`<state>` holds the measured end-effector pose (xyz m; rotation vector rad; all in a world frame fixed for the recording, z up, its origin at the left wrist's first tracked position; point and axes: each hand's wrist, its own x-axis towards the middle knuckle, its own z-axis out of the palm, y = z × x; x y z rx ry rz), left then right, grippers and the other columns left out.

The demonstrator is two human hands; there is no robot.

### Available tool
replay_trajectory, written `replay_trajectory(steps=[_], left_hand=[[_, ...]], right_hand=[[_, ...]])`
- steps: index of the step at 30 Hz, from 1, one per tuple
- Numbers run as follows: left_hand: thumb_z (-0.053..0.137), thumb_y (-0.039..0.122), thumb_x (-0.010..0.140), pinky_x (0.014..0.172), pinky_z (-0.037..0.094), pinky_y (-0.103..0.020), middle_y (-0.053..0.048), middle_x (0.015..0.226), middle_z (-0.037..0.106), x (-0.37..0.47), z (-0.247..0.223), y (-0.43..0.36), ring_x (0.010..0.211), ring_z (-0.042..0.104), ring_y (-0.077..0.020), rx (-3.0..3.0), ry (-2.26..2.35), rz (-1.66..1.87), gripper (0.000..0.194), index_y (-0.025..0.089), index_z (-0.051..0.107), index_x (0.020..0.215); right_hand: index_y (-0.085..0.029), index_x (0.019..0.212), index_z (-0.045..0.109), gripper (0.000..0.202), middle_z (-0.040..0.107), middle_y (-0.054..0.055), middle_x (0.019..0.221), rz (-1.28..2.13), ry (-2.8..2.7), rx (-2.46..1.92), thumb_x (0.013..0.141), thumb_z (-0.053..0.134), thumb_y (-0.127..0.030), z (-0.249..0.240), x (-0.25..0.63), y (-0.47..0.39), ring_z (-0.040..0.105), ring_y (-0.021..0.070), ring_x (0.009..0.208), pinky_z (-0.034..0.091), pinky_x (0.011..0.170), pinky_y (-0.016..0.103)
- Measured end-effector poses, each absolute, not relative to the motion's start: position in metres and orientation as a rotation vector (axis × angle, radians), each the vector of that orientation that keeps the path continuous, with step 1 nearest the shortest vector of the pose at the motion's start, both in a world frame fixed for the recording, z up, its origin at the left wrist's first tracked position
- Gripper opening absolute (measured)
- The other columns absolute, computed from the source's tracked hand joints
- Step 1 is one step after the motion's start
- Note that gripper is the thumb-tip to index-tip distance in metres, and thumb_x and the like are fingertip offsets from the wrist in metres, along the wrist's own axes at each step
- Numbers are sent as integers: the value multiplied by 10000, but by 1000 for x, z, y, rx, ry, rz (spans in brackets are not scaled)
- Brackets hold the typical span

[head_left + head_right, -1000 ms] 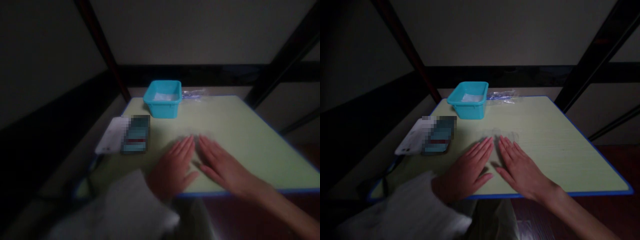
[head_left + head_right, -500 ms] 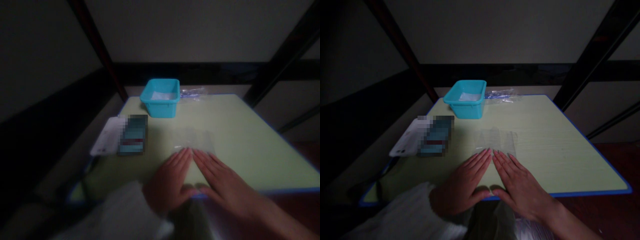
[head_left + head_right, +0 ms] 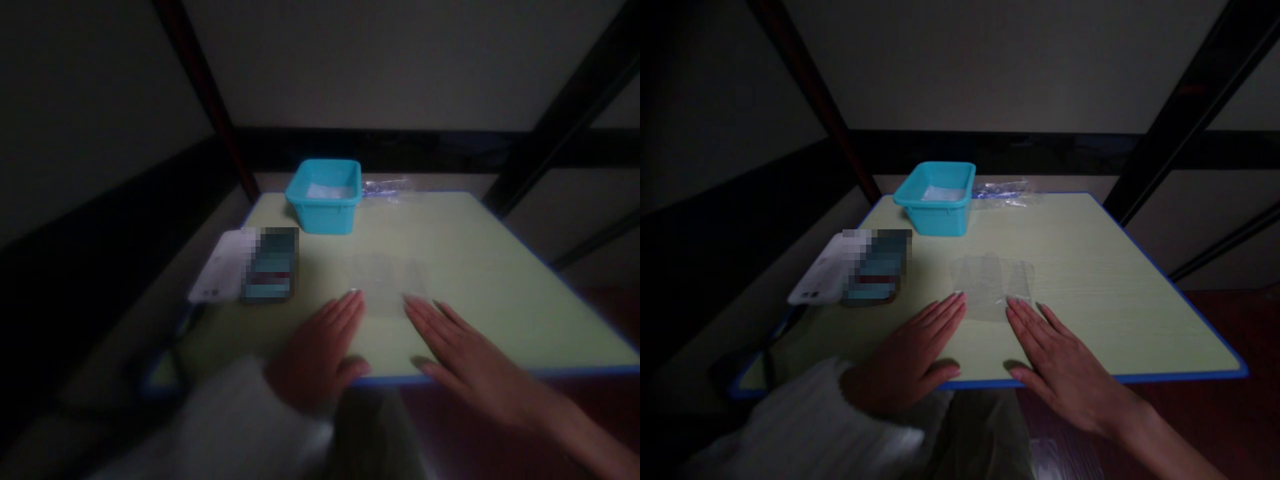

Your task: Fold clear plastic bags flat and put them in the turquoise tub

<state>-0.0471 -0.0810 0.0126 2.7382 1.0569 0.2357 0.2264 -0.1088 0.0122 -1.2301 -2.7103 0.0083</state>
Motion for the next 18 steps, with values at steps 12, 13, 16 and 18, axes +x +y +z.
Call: replay_trajectory(steps=[12,13,16,18], left_hand=[[458,446,899,1138,220,-418,-170,1516,200,-61,11,-82,1412,137,-238,2778,1063,266,694,79,203,1430],[443,432,908,1138,222,-423,-174,1517,193,-60,12,-81,1414,126,-242,2787,1081,299,676,73,202,1428],[360,361,947,1141,220,-424,-203,1512,182,-43,21,-71,1417,93,-248,2802,1194,448,584,24,233,1408],[334,320,953,1147,211,-409,-207,1507,197,-24,28,-57,1416,102,-242,2799,1268,540,537,10,274,1386]], right_hand=[[-223,1476,-56,743,184,75,1511,49,-2745,-1217,936,407,-437,22,244,-114,236,242,1363,303,1087,484],[-234,1477,-56,737,181,68,1512,69,-2718,-1223,937,402,-440,26,244,-113,246,242,1359,317,1081,475],[-256,1482,-34,695,168,53,1517,94,-2570,-1282,947,374,-432,37,233,-103,268,234,1351,337,1076,432],[-247,1488,1,650,166,58,1519,98,-2493,-1302,959,342,-409,38,219,-88,250,230,1358,309,1090,427]])
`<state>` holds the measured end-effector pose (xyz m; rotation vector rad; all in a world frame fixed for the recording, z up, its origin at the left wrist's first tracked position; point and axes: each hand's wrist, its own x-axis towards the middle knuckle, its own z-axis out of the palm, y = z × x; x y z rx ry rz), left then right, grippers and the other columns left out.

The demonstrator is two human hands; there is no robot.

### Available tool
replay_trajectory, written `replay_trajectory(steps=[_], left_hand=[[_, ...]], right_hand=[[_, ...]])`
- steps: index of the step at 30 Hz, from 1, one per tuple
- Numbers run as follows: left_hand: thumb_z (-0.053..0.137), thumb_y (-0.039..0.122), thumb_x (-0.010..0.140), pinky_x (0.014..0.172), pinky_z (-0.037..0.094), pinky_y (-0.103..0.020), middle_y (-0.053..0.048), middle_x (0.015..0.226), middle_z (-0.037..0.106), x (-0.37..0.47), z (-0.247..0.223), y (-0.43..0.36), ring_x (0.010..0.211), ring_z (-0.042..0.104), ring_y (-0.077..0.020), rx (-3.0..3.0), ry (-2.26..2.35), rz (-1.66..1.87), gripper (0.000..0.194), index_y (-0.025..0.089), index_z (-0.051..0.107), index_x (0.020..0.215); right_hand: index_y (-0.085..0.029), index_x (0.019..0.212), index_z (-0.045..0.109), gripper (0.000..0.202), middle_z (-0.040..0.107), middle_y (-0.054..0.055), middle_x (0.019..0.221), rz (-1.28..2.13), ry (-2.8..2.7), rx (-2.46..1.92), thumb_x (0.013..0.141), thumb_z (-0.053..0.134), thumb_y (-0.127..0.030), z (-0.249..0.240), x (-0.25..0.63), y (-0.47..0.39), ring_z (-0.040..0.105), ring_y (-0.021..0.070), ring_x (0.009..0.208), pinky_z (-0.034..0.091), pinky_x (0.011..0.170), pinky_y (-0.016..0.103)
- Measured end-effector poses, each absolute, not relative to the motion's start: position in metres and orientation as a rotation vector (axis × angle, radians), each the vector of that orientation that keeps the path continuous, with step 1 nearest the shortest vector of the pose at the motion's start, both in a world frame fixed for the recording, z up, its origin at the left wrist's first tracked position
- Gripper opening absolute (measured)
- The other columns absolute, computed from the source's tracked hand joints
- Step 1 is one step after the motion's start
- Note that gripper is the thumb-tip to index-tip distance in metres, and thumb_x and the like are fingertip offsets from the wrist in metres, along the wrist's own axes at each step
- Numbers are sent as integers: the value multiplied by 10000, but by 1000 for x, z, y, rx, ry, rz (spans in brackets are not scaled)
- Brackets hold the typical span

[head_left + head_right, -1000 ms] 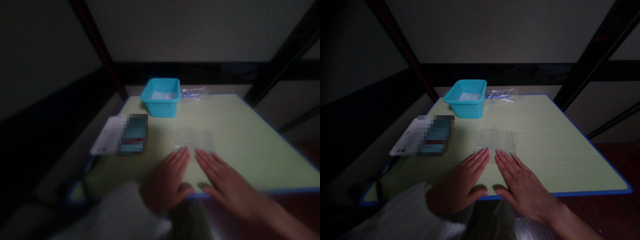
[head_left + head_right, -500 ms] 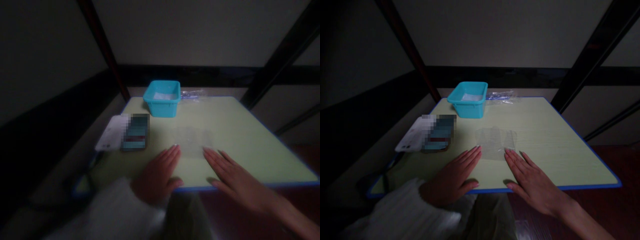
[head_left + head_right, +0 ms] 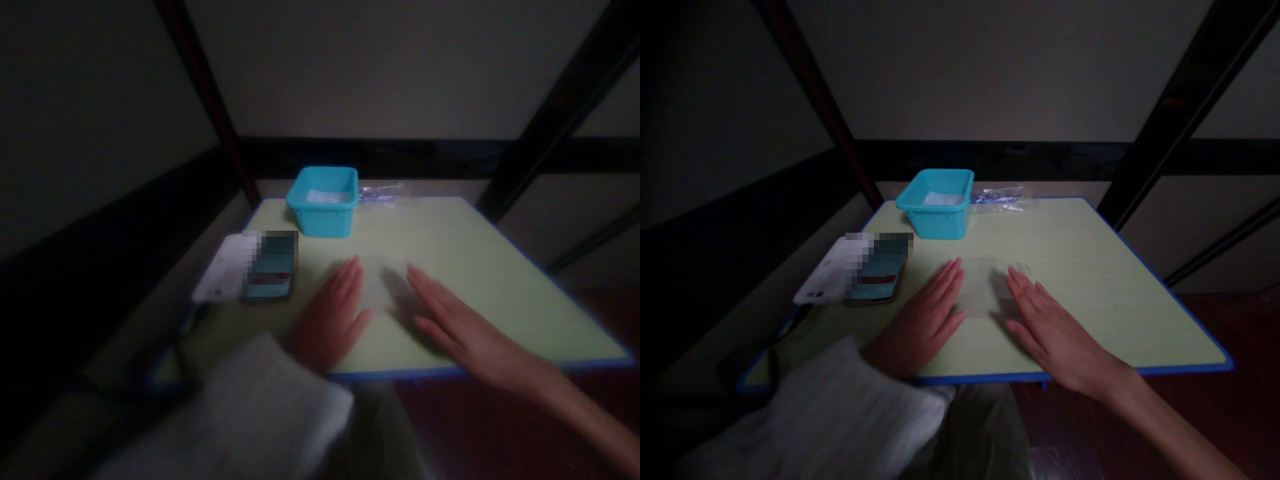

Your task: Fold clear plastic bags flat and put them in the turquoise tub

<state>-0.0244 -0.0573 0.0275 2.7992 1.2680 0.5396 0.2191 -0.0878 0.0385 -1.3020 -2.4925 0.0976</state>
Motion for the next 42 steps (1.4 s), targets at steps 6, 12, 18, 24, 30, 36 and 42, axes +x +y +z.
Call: replay_trajectory(steps=[6,12,18,24,30,36,42], left_hand=[[330,237,918,1135,235,-385,-221,1468,289,13,20,-15,1384,237,-249,2869,1291,463,499,-27,340,1342],[326,262,930,1125,246,-370,-187,1465,316,8,-1,-9,1368,287,-236,2851,1332,326,506,5,346,1364],[349,295,934,1129,224,-369,-179,1477,296,7,1,-12,1376,268,-236,2857,1333,313,510,21,350,1364],[363,288,935,1130,211,-389,-192,1481,280,8,-1,-10,1383,247,-246,2817,1321,358,506,17,346,1362],[435,251,907,1137,204,-398,-143,1502,263,-11,20,-18,1405,184,-208,2840,894,443,523,93,314,1390],[430,238,920,1128,233,-422,-127,1409,439,-46,28,-35,1328,365,-203,2858,873,464,400,125,444,1304],[422,229,927,1083,325,-399,-90,1271,584,-51,13,-33,1207,509,-184,2868,873,540,296,144,565,1171]], right_hand=[[-67,1461,219,589,251,185,1484,103,-2444,-1353,957,273,-368,8,181,-36,218,252,1377,249,1103,466],[11,1399,335,596,290,210,1464,-53,-2523,-1415,956,231,-373,-11,179,-28,238,257,1373,227,1113,449],[25,1388,348,623,294,214,1462,-168,-2560,-1436,959,219,-408,-12,189,-32,247,265,1370,228,1114,435],[-38,1417,318,601,277,193,1475,-54,-2550,-1386,965,221,-422,-9,206,-31,224,263,1377,205,1115,474],[-191,1445,285,559,346,127,1468,373,-2418,-1218,950,349,-443,31,234,-38,364,265,1319,371,1036,468],[-185,1009,660,239,629,105,1037,62,-2583,-1015,932,460,-292,49,252,-66,583,230,991,481,855,416],[-169,851,642,195,596,66,809,-316,-2746,-885,928,466,-204,35,247,-73,543,209,815,448,751,391]])
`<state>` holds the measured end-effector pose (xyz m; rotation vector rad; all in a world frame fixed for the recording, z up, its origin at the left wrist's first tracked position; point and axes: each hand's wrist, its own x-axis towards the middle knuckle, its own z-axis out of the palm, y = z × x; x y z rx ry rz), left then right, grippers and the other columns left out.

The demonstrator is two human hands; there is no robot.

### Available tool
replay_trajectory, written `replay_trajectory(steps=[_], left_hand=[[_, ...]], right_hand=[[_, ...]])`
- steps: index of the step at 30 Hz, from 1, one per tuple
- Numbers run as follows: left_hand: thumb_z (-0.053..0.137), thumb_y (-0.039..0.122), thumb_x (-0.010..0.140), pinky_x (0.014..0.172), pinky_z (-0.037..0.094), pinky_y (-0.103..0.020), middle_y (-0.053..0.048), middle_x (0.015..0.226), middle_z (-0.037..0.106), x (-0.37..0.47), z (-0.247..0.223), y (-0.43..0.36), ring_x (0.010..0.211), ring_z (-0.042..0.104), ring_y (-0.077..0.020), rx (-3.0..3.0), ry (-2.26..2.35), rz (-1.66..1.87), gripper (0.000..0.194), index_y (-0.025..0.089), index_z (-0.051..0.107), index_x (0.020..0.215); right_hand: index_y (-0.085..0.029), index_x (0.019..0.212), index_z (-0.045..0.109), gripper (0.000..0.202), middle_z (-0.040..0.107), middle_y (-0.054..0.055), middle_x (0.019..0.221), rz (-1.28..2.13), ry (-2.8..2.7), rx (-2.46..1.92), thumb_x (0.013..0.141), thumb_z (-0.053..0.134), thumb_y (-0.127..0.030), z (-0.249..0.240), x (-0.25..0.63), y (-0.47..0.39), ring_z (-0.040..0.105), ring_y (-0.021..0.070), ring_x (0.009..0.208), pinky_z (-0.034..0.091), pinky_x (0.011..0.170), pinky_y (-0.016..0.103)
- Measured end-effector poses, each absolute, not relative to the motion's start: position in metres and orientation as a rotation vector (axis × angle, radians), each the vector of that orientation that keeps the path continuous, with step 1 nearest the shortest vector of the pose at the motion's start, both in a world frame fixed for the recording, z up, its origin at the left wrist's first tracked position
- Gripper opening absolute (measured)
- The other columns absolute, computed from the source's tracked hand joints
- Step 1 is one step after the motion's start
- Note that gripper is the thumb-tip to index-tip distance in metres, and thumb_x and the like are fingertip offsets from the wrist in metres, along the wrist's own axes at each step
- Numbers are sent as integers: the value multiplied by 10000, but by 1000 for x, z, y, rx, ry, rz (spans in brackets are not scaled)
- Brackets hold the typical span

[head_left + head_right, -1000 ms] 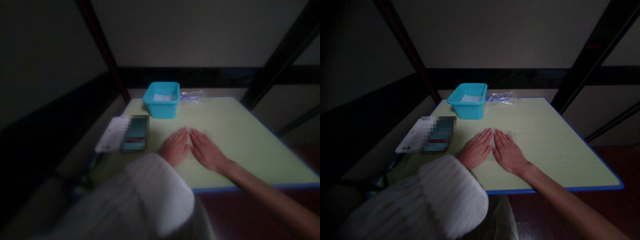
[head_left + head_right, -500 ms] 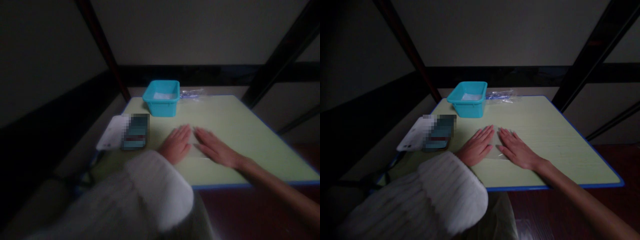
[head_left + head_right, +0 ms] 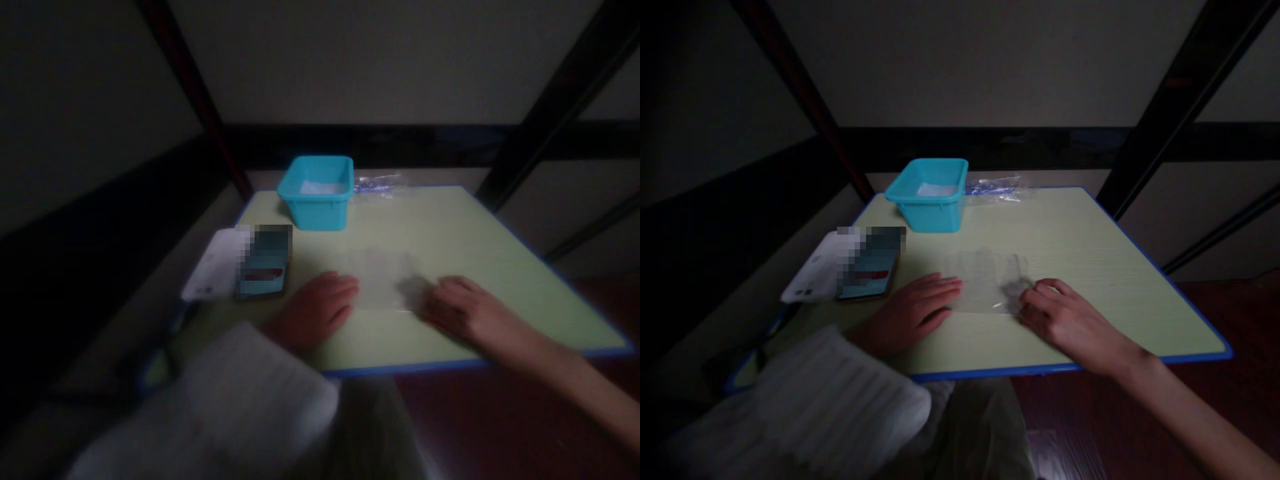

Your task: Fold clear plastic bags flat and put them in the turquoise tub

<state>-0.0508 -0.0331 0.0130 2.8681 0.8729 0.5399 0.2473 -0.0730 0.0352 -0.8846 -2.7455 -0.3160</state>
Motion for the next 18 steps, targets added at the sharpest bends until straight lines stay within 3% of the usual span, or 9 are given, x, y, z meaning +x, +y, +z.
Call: replay_trajectory(steps=[11,18], left_hand=[[413,183,916,1024,410,-389,-89,1209,623,-49,7,-36,1147,554,-186,2860,858,621,283,146,580,1142],[435,184,895,1008,430,-374,-91,1194,630,-47,9,-36,1130,563,-197,2827,873,651,282,143,595,1123]], right_hand=[[-181,767,637,296,605,60,786,-541,-2868,-881,925,396,-114,40,241,-72,540,196,762,411,735,379],[-178,773,622,247,620,64,793,-574,-2841,-896,915,428,-123,35,242,-72,550,194,742,400,697,364]])
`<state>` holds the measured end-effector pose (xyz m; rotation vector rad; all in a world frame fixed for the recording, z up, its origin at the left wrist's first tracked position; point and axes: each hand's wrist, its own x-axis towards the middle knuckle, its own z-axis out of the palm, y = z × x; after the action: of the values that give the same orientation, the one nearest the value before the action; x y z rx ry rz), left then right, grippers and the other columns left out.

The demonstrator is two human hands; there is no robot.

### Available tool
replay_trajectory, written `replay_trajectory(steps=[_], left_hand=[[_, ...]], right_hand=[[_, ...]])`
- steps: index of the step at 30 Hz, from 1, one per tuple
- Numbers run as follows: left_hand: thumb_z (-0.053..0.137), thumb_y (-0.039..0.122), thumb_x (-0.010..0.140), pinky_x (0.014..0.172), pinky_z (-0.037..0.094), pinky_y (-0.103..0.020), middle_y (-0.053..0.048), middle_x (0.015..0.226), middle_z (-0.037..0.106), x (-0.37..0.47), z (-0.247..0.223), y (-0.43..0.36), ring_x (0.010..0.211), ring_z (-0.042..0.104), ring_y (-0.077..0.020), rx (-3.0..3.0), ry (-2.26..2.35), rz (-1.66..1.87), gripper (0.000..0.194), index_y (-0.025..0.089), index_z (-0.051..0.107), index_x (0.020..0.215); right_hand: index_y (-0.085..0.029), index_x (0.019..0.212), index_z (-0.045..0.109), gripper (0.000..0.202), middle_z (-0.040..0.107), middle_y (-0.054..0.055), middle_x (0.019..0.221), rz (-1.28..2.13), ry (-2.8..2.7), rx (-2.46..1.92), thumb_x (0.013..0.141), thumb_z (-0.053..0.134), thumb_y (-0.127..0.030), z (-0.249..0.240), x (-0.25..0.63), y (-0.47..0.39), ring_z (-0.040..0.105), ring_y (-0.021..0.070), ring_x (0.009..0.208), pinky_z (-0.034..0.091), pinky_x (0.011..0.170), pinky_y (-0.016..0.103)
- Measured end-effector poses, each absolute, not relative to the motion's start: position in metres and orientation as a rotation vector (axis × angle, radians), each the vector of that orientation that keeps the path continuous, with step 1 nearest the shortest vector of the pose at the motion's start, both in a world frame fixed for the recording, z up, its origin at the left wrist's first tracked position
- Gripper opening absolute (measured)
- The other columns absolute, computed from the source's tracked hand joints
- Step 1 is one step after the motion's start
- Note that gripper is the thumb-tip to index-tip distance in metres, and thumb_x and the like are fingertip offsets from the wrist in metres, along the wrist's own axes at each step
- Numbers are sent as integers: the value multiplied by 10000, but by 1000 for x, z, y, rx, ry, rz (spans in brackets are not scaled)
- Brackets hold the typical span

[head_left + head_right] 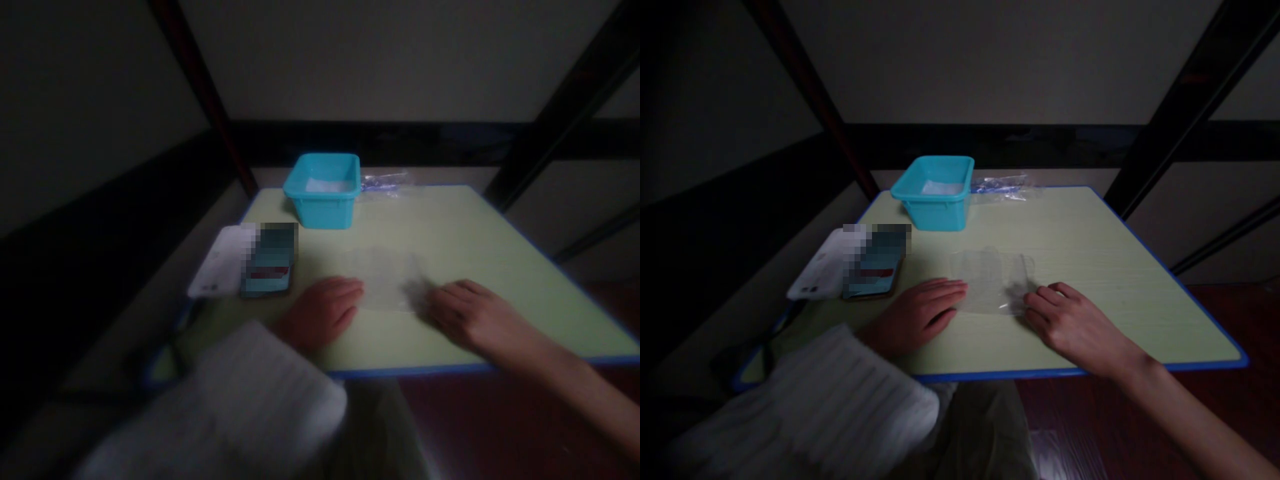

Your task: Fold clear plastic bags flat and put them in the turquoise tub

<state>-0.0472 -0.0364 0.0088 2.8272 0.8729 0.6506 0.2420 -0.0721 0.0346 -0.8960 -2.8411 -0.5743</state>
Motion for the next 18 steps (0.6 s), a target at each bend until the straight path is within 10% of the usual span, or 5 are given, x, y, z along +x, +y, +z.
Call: replay_trajectory(steps=[18], left_hand=[[546,253,839,974,452,-384,-102,1213,616,-48,10,-36,1128,564,-224,2793,895,640,336,141,579,1153]], right_hand=[[-167,1025,644,264,697,83,941,109,-2519,-1086,949,413,-271,29,249,-63,655,186,829,539,743,362]])
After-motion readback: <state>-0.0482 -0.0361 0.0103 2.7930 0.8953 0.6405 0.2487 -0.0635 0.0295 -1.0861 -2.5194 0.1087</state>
